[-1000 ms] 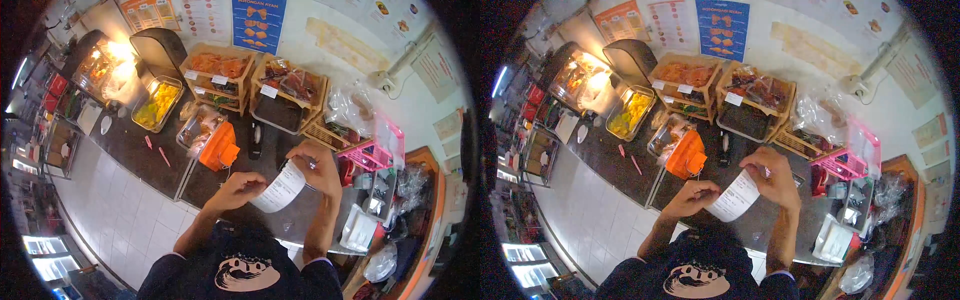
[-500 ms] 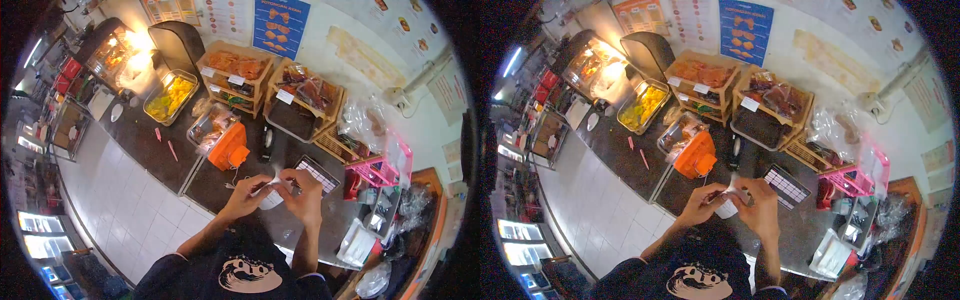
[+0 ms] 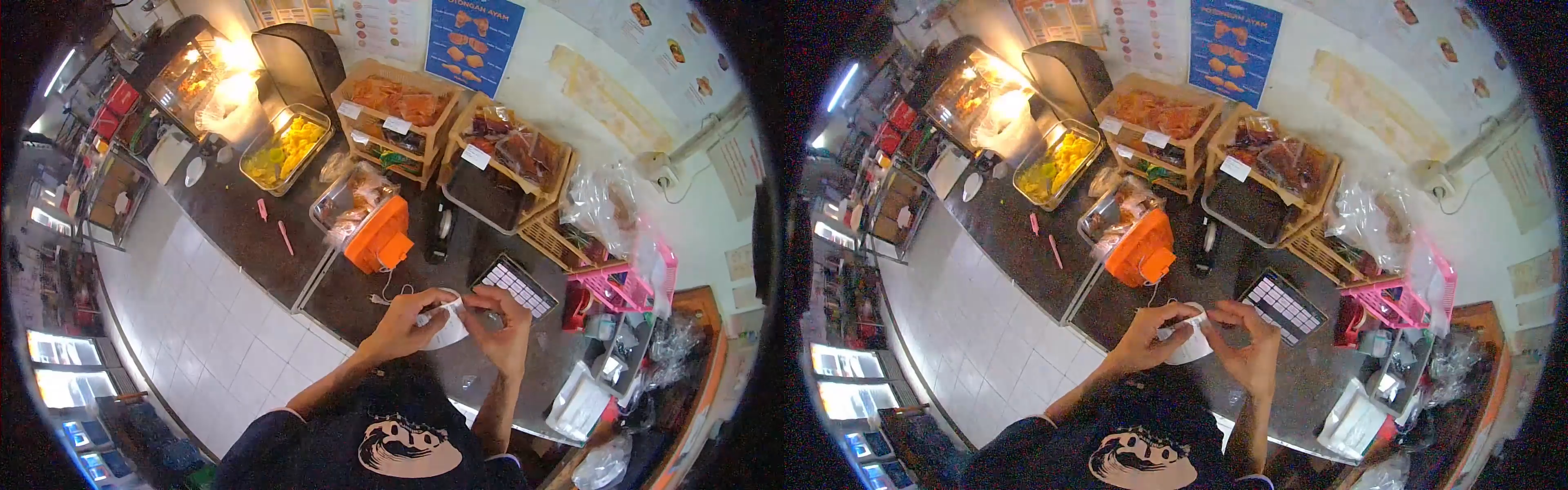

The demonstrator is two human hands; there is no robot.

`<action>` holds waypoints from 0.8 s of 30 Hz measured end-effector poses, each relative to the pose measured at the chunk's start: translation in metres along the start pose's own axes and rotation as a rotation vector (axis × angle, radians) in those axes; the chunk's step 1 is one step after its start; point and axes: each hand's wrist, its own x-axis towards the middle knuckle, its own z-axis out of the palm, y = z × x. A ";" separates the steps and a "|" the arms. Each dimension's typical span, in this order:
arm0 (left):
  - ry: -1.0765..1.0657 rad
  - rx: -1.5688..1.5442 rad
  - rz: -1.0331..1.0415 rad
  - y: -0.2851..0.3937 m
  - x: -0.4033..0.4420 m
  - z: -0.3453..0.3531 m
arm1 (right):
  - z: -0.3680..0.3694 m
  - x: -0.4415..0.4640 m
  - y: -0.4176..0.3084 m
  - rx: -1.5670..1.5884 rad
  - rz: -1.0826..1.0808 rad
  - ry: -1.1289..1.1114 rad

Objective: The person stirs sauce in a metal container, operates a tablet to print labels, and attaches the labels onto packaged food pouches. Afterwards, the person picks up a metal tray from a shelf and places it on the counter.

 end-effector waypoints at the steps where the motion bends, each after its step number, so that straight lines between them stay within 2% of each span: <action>1: -0.022 -0.003 0.014 0.001 0.001 -0.001 | 0.001 -0.002 0.001 0.001 -0.001 -0.003; 3: -0.043 -0.006 0.026 0.000 0.000 -0.002 | 0.003 -0.005 0.003 -0.128 -0.054 0.011; 6: -0.043 0.013 0.020 -0.002 -0.002 0.000 | 0.010 -0.007 0.010 -0.142 -0.110 0.053; 13: -0.055 0.002 -0.033 -0.005 -0.009 -0.001 | 0.023 -0.012 0.028 -0.024 -0.017 0.130; 15: -0.039 -0.013 -0.030 -0.009 -0.014 -0.001 | 0.023 -0.012 0.041 0.192 0.163 0.176; 18: 0.030 -0.172 -0.087 -0.015 -0.023 -0.013 | 0.009 -0.006 0.062 0.262 0.269 0.283; 20: -0.142 -0.251 -0.206 -0.003 -0.029 -0.036 | 0.003 0.005 0.053 0.319 0.267 0.357; 21: -0.231 -0.248 -0.095 -0.018 -0.029 -0.039 | -0.002 0.010 0.047 0.115 0.165 0.486; 22: -0.230 -0.249 -0.096 -0.015 -0.029 -0.040 | -0.003 0.017 0.036 -0.091 0.060 0.609; 23: -0.353 -0.498 -0.201 -0.008 -0.029 -0.041 | 0.003 0.023 0.028 -0.250 -0.054 0.634; 24: -0.474 -0.747 -0.305 -0.004 -0.028 -0.042 | 0.010 0.025 0.018 -0.251 -0.053 0.633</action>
